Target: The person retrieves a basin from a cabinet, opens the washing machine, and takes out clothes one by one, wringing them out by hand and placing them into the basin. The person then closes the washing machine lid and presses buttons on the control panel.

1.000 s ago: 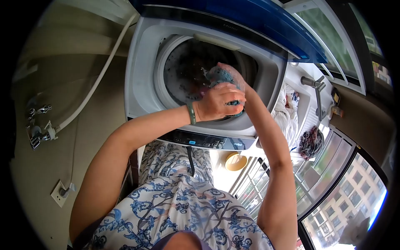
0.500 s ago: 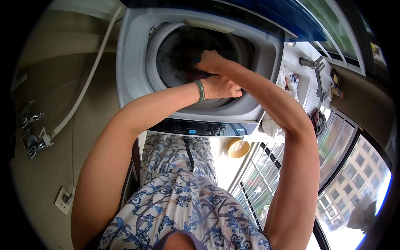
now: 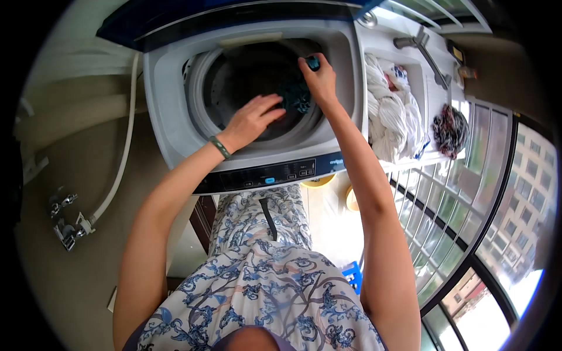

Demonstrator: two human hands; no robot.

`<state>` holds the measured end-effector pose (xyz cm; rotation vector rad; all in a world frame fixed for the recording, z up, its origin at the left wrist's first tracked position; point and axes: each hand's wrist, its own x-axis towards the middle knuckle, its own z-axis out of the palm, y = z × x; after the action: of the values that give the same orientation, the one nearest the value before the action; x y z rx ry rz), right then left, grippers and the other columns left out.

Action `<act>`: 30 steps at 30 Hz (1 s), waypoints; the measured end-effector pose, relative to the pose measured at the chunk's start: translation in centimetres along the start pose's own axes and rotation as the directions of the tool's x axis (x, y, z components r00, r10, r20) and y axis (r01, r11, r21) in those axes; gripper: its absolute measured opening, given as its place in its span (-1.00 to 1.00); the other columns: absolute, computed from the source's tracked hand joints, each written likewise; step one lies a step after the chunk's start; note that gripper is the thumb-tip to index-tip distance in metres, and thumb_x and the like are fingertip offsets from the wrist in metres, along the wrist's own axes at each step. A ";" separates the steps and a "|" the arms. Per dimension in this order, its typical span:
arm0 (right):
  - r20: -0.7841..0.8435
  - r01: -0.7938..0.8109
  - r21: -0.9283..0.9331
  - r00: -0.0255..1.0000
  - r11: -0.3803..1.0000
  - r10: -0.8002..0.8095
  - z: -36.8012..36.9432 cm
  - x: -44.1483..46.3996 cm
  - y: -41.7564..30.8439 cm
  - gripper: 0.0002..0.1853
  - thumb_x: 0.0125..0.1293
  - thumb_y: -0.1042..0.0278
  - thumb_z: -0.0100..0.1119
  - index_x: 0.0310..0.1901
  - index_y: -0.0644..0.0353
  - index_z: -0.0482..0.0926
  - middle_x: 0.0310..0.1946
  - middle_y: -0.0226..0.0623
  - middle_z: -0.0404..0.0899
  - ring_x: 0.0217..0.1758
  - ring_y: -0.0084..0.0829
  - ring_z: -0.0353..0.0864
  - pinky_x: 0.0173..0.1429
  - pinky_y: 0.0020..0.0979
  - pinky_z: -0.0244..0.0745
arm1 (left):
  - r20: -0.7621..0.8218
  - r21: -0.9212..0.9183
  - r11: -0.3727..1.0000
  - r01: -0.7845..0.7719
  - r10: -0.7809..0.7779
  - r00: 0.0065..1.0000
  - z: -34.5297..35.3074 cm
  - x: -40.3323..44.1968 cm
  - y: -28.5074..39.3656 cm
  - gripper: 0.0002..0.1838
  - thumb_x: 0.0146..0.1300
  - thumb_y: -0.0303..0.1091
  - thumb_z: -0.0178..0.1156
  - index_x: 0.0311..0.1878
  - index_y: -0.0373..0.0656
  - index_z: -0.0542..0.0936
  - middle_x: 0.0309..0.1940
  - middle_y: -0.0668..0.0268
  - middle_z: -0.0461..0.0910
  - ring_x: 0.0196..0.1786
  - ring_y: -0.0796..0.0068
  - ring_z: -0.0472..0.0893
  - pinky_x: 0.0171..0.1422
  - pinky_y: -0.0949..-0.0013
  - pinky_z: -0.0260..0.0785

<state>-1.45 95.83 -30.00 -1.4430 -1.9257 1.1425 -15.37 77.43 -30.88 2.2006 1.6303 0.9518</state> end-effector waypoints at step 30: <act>0.284 -0.016 -0.267 0.954 0.964 0.095 -15.6 -28.4 7.7 -0.45 0.08 0.38 0.35 0.16 0.12 0.45 0.04 -0.12 0.53 0.09 -0.11 0.51 0.15 -0.25 0.42 | 0.127 -0.428 0.538 0.726 -0.760 0.638 2.4 -1.7 -6.9 -0.70 0.26 -0.58 0.03 0.04 -0.21 0.57 -0.01 0.18 0.61 0.06 0.41 0.59 0.20 0.45 0.35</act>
<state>24.26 75.29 -24.96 -1.5405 -2.3303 1.2233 -19.41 78.74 -37.07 0.9739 1.8753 0.9858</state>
